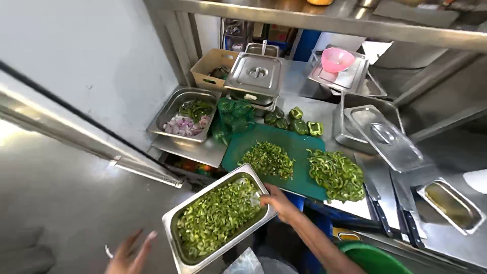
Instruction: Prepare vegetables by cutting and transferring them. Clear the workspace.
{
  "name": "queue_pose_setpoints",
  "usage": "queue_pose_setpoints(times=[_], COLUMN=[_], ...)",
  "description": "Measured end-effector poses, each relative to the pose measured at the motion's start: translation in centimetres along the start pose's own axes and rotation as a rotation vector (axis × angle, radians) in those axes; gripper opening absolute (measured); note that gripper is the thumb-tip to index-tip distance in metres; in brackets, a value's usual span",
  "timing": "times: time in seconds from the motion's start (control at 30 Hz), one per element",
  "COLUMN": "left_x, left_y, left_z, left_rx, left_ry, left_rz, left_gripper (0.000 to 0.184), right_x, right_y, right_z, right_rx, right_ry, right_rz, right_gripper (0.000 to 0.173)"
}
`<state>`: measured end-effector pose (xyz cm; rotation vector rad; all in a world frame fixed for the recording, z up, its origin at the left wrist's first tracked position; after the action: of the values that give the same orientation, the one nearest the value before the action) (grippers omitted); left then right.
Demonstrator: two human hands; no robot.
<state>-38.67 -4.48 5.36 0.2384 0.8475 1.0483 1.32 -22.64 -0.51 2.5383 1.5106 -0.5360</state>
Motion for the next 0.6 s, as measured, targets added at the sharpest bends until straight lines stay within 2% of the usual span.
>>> queue_pose_setpoints(times=[0.03, 0.1, 0.17, 0.23, 0.3, 0.37, 0.43, 0.47, 0.53, 0.6], left_x=[1.1, 2.0, 1.7, 1.2, 0.4, -0.3, -1.0, -1.5, -2.5, -3.0], left_y=[-2.0, -7.3, -11.3, -13.1, -14.1, -14.7, -15.8, -16.6, -18.2, -20.3], left_z=[-2.1, -5.5, -7.0, -8.3, -9.3, -10.3, -11.3, -11.4, -11.0, -10.6], left_rx=[-0.111, -0.47, -0.858, -1.031, -1.059, -1.004, -0.978, -0.982, -1.007, -1.067], left_ry=[0.091, 0.207, 0.225, 0.199, 0.199, 0.224, 0.28, 0.31, 0.359, 0.369], left_rz=[-0.097, -0.238, -0.355, -0.386, -0.349, -0.275, -0.219, -0.196, -0.162, -0.134], left_gripper=[0.079, 0.063, 0.047, 0.045, 0.04, 0.033, 0.026, 0.025, 0.025, 0.026], right_x=[0.0, 0.2, 0.5, 1.0, 1.6, 1.8, 0.7, 0.3, 1.3, 4.3], right_y=[-0.6, -1.6, -2.2, -2.4, -1.6, 1.2, 6.0, 8.7, 13.5, 16.9], right_z=[0.3, 0.9, 1.5, 2.8, 3.1, 1.4, -1.4, -2.3, -2.0, -0.1], right_rx=[-0.002, -0.004, -0.029, -0.119, -0.383, -0.69, -0.707, -0.678, -0.605, -0.527], right_ry=[-0.01, -0.03, -0.05, -0.063, -0.032, 0.092, 0.267, 0.342, 0.436, 0.504], right_rz=[-0.03, -0.079, -0.13, -0.187, -0.205, -0.002, 0.392, 0.549, 0.704, 0.731], right_gripper=[0.055, 0.055, 0.054, 0.051, 0.048, 0.049, 0.034, 0.032, 0.037, 0.041])
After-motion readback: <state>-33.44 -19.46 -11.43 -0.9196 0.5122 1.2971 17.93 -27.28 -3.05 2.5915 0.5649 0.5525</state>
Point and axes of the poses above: each hand's wrist, its own x-axis towards the middle knuckle, its own y-axis out of the back of the hand, z = x × y, the point moved 7 cm from there along x, towards the middle knuckle, and after that the axes turned 7 degrees about y, right-handed, at the moved point
